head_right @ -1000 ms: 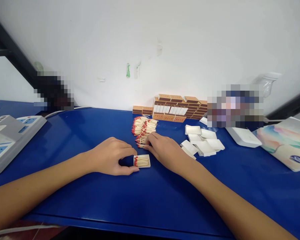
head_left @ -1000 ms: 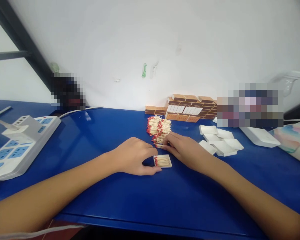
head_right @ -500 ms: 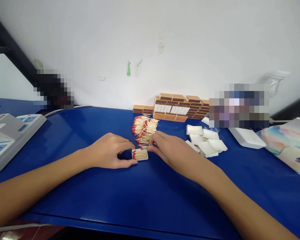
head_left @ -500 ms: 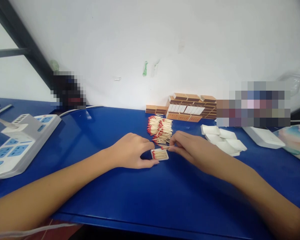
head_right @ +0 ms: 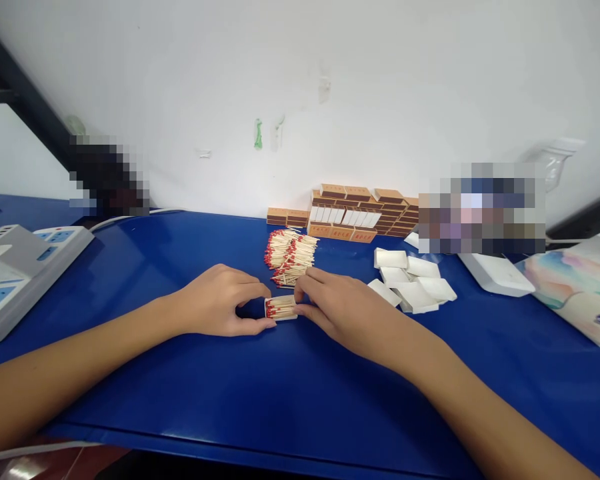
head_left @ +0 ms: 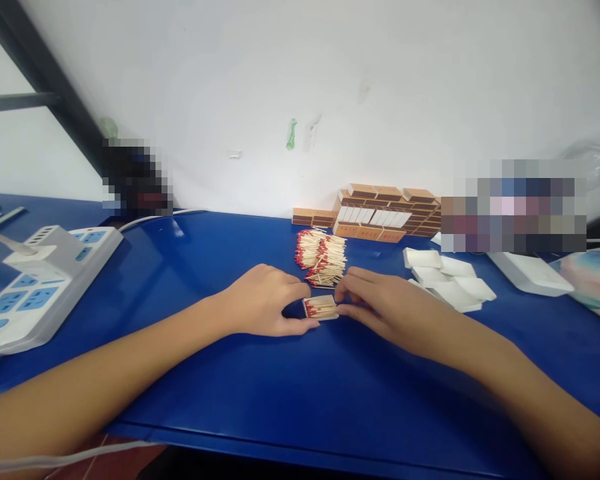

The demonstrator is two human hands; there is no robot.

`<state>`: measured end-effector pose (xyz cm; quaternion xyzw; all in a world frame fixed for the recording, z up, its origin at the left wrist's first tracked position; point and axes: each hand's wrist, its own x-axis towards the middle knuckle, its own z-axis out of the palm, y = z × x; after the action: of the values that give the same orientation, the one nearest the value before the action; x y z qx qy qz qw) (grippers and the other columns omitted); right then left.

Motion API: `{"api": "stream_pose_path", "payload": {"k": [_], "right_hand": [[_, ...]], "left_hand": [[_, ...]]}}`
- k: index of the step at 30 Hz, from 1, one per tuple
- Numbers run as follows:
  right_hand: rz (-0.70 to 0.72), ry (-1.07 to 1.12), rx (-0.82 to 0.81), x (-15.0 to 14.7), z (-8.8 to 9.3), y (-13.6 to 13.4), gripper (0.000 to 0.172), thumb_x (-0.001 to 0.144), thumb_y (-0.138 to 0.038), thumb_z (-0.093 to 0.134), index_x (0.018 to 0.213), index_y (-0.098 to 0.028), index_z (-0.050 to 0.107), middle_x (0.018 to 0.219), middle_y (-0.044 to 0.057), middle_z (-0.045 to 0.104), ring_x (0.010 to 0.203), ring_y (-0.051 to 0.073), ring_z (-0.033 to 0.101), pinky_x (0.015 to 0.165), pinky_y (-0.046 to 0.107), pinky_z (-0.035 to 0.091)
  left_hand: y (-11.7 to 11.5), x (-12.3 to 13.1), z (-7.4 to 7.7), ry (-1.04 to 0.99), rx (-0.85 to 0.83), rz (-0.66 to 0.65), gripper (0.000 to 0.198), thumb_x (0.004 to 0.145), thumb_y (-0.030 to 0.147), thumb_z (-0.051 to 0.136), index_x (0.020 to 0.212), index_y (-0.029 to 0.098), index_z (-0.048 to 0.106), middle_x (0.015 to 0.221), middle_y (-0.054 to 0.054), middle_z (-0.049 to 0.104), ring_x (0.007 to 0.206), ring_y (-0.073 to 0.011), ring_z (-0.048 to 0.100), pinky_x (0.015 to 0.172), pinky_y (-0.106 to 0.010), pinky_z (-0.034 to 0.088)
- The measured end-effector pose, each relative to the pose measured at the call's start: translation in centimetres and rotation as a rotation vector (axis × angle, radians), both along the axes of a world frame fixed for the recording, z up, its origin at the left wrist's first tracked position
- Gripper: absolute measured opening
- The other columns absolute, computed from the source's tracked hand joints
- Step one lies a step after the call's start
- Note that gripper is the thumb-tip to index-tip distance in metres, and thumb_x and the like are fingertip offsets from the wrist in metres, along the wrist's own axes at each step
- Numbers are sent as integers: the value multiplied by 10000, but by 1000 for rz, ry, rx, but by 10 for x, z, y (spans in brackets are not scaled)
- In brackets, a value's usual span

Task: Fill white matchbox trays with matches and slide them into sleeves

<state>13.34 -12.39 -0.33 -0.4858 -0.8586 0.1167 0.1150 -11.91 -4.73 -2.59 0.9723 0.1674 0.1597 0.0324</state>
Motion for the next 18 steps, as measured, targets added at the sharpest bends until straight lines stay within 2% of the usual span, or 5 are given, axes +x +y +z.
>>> {"api": "stream_pose_path", "payload": {"k": [5,11,18], "right_hand": [[-1,-24,-56,-5,-4,0,149,1066,-256,474,946,-229,558,941,53,670,790,205,632,664,316,454],[9,25,-8,-9,-10,2,106,1055,-219,487,974,-227,555,972,48,684,784,191,646,658,305,456],[2,50,2,-3,-6,3,120,1047,-232,490,969,-232,581,986,54,680,814,193,642,677,313,471]], "left_hand": [[0,0,-1,-1,-4,-5,387,951,547,625,910,176,725,701,6,677,623,-149,628,553,-297,353],[-1,-1,-1,-6,7,-11,396,956,549,612,891,174,720,692,-4,671,622,-151,627,556,-290,360],[0,0,0,-2,-6,-18,388,959,541,608,889,176,718,708,-1,684,631,-148,636,565,-291,377]]}}
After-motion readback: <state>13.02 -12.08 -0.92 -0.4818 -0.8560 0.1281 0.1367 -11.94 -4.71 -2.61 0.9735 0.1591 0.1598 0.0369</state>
